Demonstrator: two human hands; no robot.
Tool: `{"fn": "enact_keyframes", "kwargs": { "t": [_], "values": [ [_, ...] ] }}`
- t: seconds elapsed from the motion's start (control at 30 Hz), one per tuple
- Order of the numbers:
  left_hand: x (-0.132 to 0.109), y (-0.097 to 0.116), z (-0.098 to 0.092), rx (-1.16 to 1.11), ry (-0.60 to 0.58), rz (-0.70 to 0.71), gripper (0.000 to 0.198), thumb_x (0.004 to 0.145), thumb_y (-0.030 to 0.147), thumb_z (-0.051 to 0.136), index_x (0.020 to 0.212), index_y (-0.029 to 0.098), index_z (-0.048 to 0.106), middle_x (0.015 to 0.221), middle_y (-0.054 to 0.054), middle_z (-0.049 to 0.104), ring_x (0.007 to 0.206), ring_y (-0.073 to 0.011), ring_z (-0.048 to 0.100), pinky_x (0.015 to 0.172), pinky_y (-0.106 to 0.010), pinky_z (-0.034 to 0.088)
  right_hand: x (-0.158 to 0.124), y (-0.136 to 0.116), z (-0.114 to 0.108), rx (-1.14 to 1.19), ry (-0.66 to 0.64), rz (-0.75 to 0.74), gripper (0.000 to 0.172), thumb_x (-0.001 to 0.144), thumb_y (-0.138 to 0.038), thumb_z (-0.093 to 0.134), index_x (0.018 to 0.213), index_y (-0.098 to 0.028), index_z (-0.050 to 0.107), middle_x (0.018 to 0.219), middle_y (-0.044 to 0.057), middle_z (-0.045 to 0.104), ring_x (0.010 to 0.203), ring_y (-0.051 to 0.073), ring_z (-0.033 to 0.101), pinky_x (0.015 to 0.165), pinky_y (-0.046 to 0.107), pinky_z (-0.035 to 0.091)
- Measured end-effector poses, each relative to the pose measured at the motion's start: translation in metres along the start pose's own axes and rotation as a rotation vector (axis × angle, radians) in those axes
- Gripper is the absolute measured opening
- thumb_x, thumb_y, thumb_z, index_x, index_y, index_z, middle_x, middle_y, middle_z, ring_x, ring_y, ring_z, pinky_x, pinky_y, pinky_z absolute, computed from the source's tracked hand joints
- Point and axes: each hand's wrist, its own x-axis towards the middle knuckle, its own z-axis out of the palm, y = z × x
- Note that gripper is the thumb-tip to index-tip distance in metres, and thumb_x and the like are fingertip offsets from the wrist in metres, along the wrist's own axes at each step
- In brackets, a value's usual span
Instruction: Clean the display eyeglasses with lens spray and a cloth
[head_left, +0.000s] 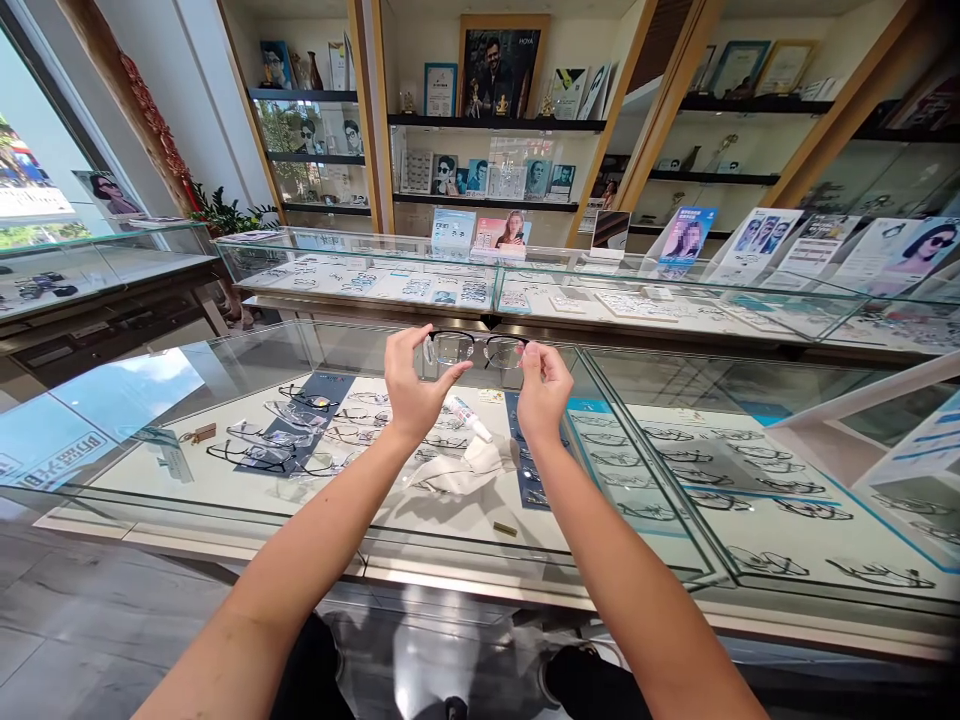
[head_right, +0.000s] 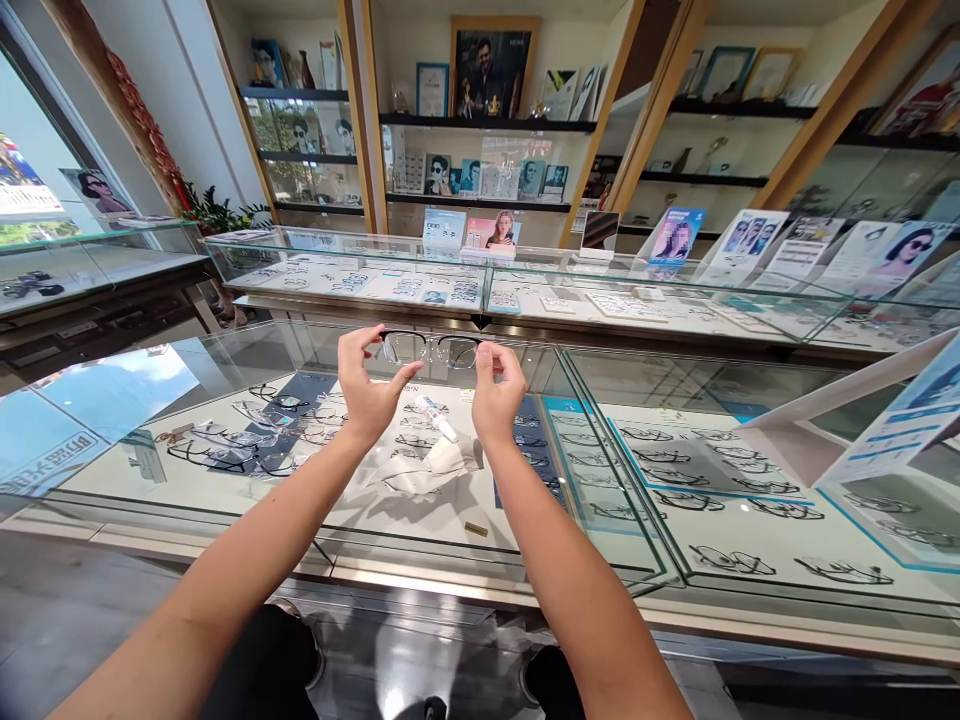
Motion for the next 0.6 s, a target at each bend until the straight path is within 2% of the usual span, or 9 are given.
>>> {"fn": "enact_keyframes", "kwargs": {
  "t": [0.2, 0.33, 0.43, 0.6],
  "values": [
    [-0.0010, -0.0016, 0.0010, 0.045, 0.022, 0.024, 0.071, 0.087, 0.071, 0.081, 0.135, 0.022, 0.064, 0.121, -0.013, 0.068, 0.115, -0.0291, 0.066, 0.097, -0.047, 0.056, -0.0007, -0.0013, 0.0013, -0.004, -0.038, 0.033, 0.049, 0.100, -0.067, 0.063, 0.096, -0.019, 0.074, 0.099, 0.009, 0.081, 0.093, 0.022, 0.072, 0.085, 0.037, 0.054],
    [0.0000, -0.0022, 0.0018, 0.059, 0.021, 0.059, 0.071, 0.087, 0.073, 0.080, 0.134, 0.023, 0.064, 0.120, -0.013, 0.068, 0.115, -0.0288, 0.067, 0.094, -0.046, 0.058, -0.0006, 0.0006, 0.0009, 0.018, -0.015, 0.010, 0.049, 0.100, -0.066, 0.063, 0.103, -0.019, 0.076, 0.106, 0.011, 0.082, 0.096, 0.023, 0.074, 0.087, 0.039, 0.057],
    [0.0012, -0.0018, 0.0020, 0.032, -0.003, 0.055, 0.069, 0.089, 0.072, 0.079, 0.136, 0.023, 0.063, 0.123, -0.013, 0.069, 0.117, -0.0287, 0.067, 0.092, -0.045, 0.059, 0.0002, 0.0016, -0.0006, -0.003, 0.014, -0.043, 0.047, 0.102, -0.064, 0.062, 0.107, -0.019, 0.077, 0.110, 0.011, 0.081, 0.100, 0.024, 0.074, 0.089, 0.040, 0.058],
    [0.0021, -0.0025, 0.0024, -0.031, -0.076, -0.014, 0.068, 0.090, 0.070, 0.078, 0.139, 0.024, 0.063, 0.129, -0.014, 0.070, 0.120, -0.0278, 0.068, 0.090, -0.042, 0.060, 0.0018, -0.0004, -0.0024, -0.019, 0.055, -0.084, 0.045, 0.101, -0.063, 0.065, 0.104, -0.020, 0.078, 0.104, 0.009, 0.077, 0.094, 0.022, 0.071, 0.087, 0.039, 0.058]
  ]
}}
